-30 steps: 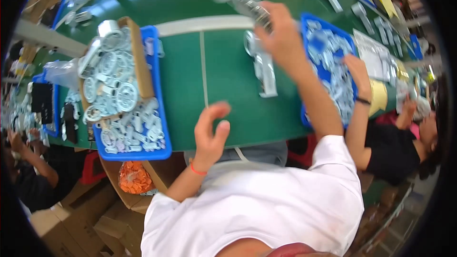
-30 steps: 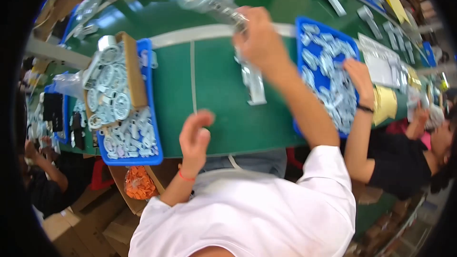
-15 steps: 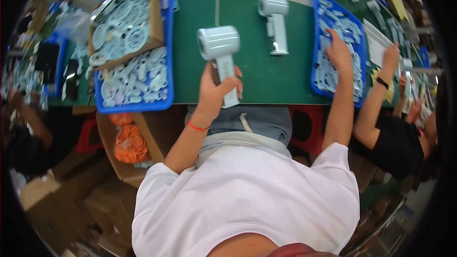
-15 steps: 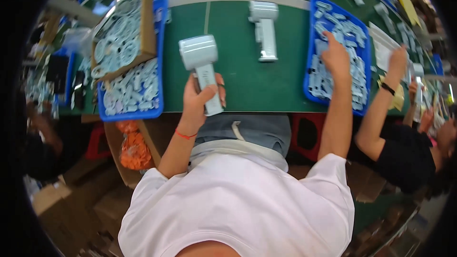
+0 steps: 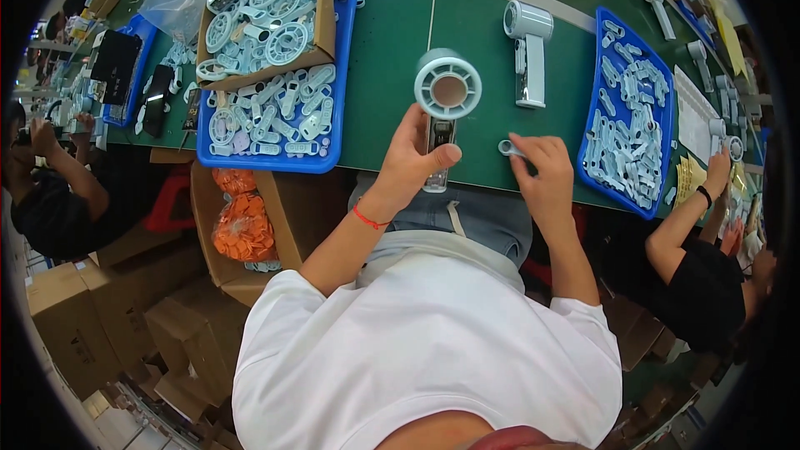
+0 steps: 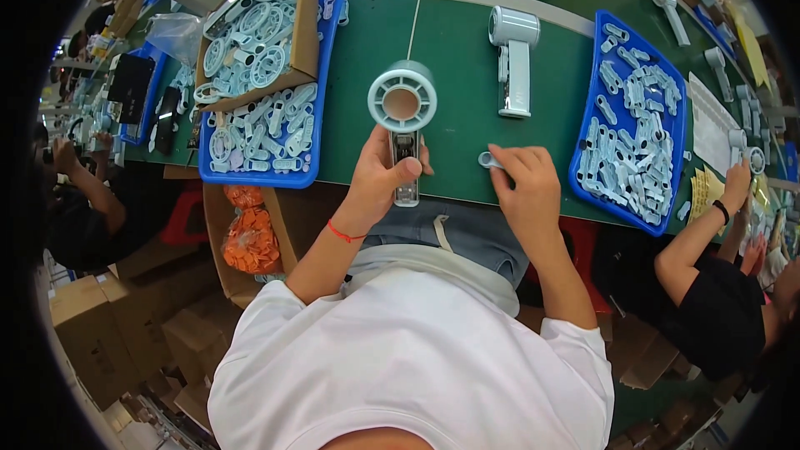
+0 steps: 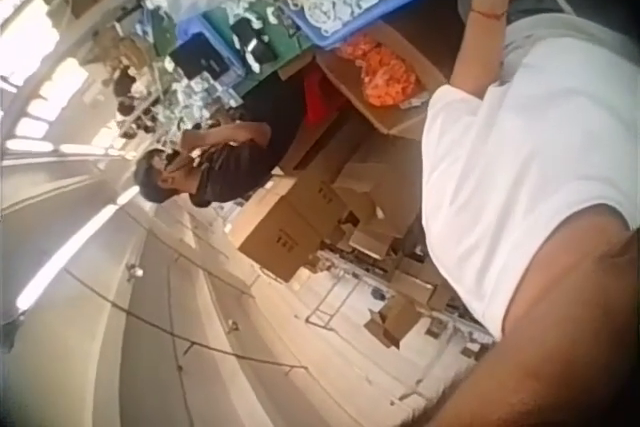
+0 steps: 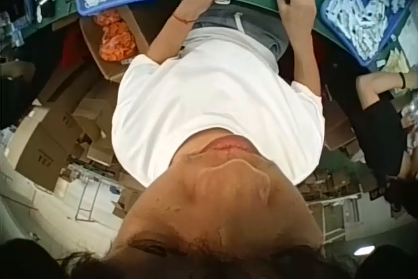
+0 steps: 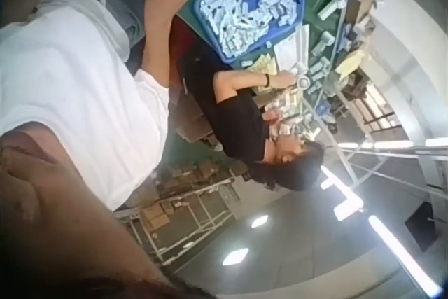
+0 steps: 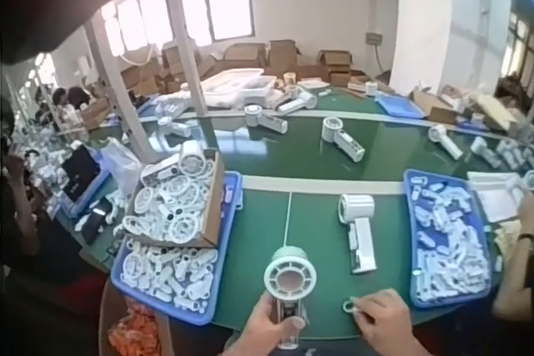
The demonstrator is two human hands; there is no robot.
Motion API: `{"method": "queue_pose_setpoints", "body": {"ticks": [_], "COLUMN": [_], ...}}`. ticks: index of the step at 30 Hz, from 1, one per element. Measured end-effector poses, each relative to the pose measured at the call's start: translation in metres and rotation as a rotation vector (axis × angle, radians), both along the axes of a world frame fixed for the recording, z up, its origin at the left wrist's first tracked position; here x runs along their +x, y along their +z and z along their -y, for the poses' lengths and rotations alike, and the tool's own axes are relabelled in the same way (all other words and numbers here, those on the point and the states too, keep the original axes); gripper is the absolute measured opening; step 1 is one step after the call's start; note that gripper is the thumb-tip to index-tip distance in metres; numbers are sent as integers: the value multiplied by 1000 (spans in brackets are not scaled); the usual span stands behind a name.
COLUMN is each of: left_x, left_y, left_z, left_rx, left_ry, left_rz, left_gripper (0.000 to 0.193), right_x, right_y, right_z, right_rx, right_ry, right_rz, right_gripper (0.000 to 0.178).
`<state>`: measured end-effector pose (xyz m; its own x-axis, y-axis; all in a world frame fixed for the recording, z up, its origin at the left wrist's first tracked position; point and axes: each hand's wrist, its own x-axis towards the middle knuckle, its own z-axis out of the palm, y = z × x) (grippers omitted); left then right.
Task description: Assembling small blue and white hair dryers on a manufacturing production line.
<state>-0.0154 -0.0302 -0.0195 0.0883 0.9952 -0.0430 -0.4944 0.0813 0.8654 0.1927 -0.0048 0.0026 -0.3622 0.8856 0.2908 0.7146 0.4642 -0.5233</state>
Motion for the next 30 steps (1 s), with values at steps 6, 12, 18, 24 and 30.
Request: {"method": "queue_pose_setpoints", "body": {"ticks": [6, 12, 18, 24, 30], "left_x": [3, 9, 11, 16, 22], "left_y": [7, -6, -7, -3, -1], "left_z": [-1, -4, -1, -3, -3], "left_rx": [-13, 162, 216, 260, 326], "left_ry": [7, 0, 67, 132, 228], "left_rz": [-37, -117, -374, -690, -902], "left_gripper": [75, 81, 90, 93, 83], "right_x": [-1, -34, -45, -43, -43], "right_y": [15, 44, 32, 31, 25], "right_z": [-6, -10, -5, -5, -10], "right_rx": [-21, -755, -750, -670, -715], "right_ry": [48, 41, -85, -119, -135], "right_rz": [385, -658, -895, -772, -756], "right_gripper": [36, 33, 31, 30, 26]}}
